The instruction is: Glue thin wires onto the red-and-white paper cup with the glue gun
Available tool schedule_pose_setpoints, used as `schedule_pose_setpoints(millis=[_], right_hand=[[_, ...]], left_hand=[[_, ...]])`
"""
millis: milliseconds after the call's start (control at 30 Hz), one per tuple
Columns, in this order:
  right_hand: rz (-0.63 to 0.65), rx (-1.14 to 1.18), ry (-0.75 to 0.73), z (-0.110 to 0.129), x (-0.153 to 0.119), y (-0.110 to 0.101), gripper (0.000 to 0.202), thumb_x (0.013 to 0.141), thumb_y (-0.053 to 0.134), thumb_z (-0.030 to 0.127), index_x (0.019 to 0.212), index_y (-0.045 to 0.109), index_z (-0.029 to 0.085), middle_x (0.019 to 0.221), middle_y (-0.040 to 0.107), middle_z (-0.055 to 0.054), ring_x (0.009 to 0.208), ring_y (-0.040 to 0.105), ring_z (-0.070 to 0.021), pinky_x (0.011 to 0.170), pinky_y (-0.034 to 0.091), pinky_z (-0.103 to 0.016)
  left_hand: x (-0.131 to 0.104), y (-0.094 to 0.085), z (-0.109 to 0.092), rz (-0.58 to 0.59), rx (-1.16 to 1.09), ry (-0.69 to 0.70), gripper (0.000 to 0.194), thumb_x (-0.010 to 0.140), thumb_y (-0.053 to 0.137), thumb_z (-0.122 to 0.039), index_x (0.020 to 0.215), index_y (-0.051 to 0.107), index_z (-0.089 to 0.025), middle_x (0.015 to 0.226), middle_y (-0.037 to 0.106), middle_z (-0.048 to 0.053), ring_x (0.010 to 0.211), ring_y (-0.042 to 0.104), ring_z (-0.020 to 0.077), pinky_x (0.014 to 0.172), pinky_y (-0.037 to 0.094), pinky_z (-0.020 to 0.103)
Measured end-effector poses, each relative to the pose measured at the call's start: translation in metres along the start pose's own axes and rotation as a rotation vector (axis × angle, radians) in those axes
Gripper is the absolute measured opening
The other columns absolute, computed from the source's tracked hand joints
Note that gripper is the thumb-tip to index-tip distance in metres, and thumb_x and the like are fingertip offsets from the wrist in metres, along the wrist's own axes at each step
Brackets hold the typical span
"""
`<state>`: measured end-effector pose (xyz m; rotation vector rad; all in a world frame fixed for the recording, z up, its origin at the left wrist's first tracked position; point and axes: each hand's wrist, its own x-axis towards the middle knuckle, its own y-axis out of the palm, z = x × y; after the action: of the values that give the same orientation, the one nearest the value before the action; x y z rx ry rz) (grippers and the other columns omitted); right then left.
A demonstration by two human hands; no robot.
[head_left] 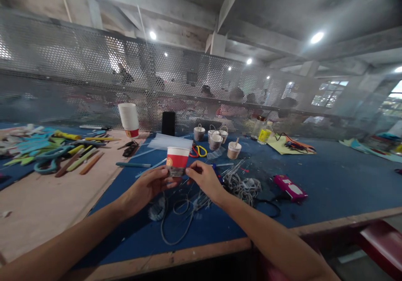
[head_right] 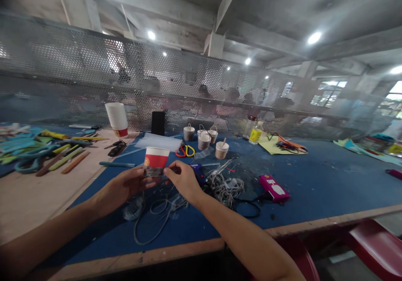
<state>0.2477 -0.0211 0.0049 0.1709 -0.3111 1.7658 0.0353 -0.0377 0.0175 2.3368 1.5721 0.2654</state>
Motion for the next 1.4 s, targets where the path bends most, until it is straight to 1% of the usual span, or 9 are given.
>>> schedule_pose_setpoints(millis=[133, 267, 467, 800, 967, 1100, 1167, 1300, 1400], right_hand=[[0.004, -0.056, -0.009, 0.002, -0.002, 0.000, 0.021, 0.087, 0.069, 0.038, 0.082, 0.062, 0.020, 0.073, 0.064, 0.003, 0.061, 0.066, -0.0133, 0.065, 0.049, -0.025], [0.027, -0.092, -0.010, 0.002, -0.004, 0.001, 0.021, 0.088, 0.069, 0.040, 0.085, 0.064, 0.021, 0.075, 0.067, 0.002, 0.065, 0.067, -0.0146, 0.066, 0.049, -0.025], [0.027, -0.131, -0.025, 0.003, -0.006, 0.001, 0.020, 0.089, 0.069, 0.040, 0.086, 0.065, 0.021, 0.070, 0.066, 0.003, 0.067, 0.067, -0.0157, 0.066, 0.048, -0.025], [0.020, -0.124, -0.050, 0.012, -0.009, 0.002, 0.016, 0.086, 0.070, 0.035, 0.081, 0.066, 0.021, 0.068, 0.068, 0.002, 0.068, 0.066, -0.0161, 0.068, 0.049, -0.026], [0.026, -0.088, -0.028, 0.006, -0.006, 0.002, 0.018, 0.087, 0.070, 0.037, 0.084, 0.068, 0.020, 0.069, 0.069, 0.001, 0.067, 0.068, -0.0164, 0.067, 0.049, -0.026], [0.016, -0.091, -0.055, 0.003, -0.004, 0.002, 0.026, 0.093, 0.065, 0.044, 0.086, 0.070, 0.019, 0.079, 0.072, 0.000, 0.065, 0.069, -0.0149, 0.069, 0.049, -0.026], [0.013, -0.107, -0.061, 0.002, -0.004, 0.002, 0.028, 0.094, 0.064, 0.045, 0.088, 0.070, 0.019, 0.079, 0.072, 0.000, 0.063, 0.068, -0.0142, 0.068, 0.049, -0.026], [0.001, -0.147, -0.040, 0.003, -0.006, 0.002, 0.022, 0.091, 0.067, 0.041, 0.091, 0.069, 0.019, 0.071, 0.068, 0.002, 0.061, 0.065, -0.0135, 0.064, 0.047, -0.025], [0.000, -0.143, -0.041, 0.005, -0.008, 0.003, 0.018, 0.090, 0.068, 0.037, 0.094, 0.068, 0.019, 0.080, 0.069, 0.001, 0.060, 0.064, -0.0120, 0.062, 0.048, -0.024]], left_hand=[[0.003, 0.001, 0.004, -0.006, 0.035, 0.029, 0.034, 0.081, 0.081, -0.030, 0.112, 0.079, -0.016, 0.127, 0.075, 0.015, 0.115, 0.071, 0.0329, 0.099, 0.057, 0.042], [0.003, 0.005, 0.006, -0.060, 0.134, 0.058, 0.036, 0.073, 0.088, -0.028, 0.107, 0.081, -0.018, 0.120, 0.078, 0.013, 0.108, 0.074, 0.0298, 0.093, 0.059, 0.034], [-0.002, 0.007, 0.002, -0.051, 0.142, 0.069, 0.035, 0.077, 0.085, -0.029, 0.110, 0.080, -0.020, 0.124, 0.076, 0.012, 0.115, 0.071, 0.0293, 0.097, 0.057, 0.034], [-0.002, 0.007, 0.004, 0.010, 0.042, 0.046, 0.033, 0.081, 0.081, -0.025, 0.112, 0.080, -0.015, 0.123, 0.077, 0.016, 0.113, 0.073, 0.0297, 0.101, 0.056, 0.033], [0.002, 0.003, 0.006, -0.042, 0.023, 0.026, 0.031, 0.077, 0.084, -0.022, 0.107, 0.081, -0.014, 0.121, 0.078, 0.016, 0.110, 0.074, 0.0295, 0.099, 0.058, 0.032], [0.007, -0.003, 0.008, -0.063, 0.024, 0.038, 0.035, 0.077, 0.085, -0.023, 0.111, 0.079, -0.015, 0.123, 0.077, 0.015, 0.108, 0.075, 0.0273, 0.094, 0.060, 0.030], [0.008, -0.004, 0.009, -0.070, 0.021, 0.047, 0.034, 0.078, 0.085, -0.024, 0.111, 0.079, -0.017, 0.123, 0.077, 0.013, 0.106, 0.075, 0.0259, 0.092, 0.061, 0.030], [0.007, -0.004, 0.009, -0.095, 0.024, 0.063, 0.030, 0.078, 0.086, -0.023, 0.106, 0.078, -0.019, 0.120, 0.078, 0.010, 0.103, 0.076, 0.0238, 0.090, 0.062, 0.031], [0.007, -0.003, 0.009, -0.127, 0.000, 0.075, 0.029, 0.076, 0.087, -0.021, 0.103, 0.077, -0.020, 0.117, 0.078, 0.008, 0.101, 0.076, 0.0226, 0.088, 0.063, 0.031]])
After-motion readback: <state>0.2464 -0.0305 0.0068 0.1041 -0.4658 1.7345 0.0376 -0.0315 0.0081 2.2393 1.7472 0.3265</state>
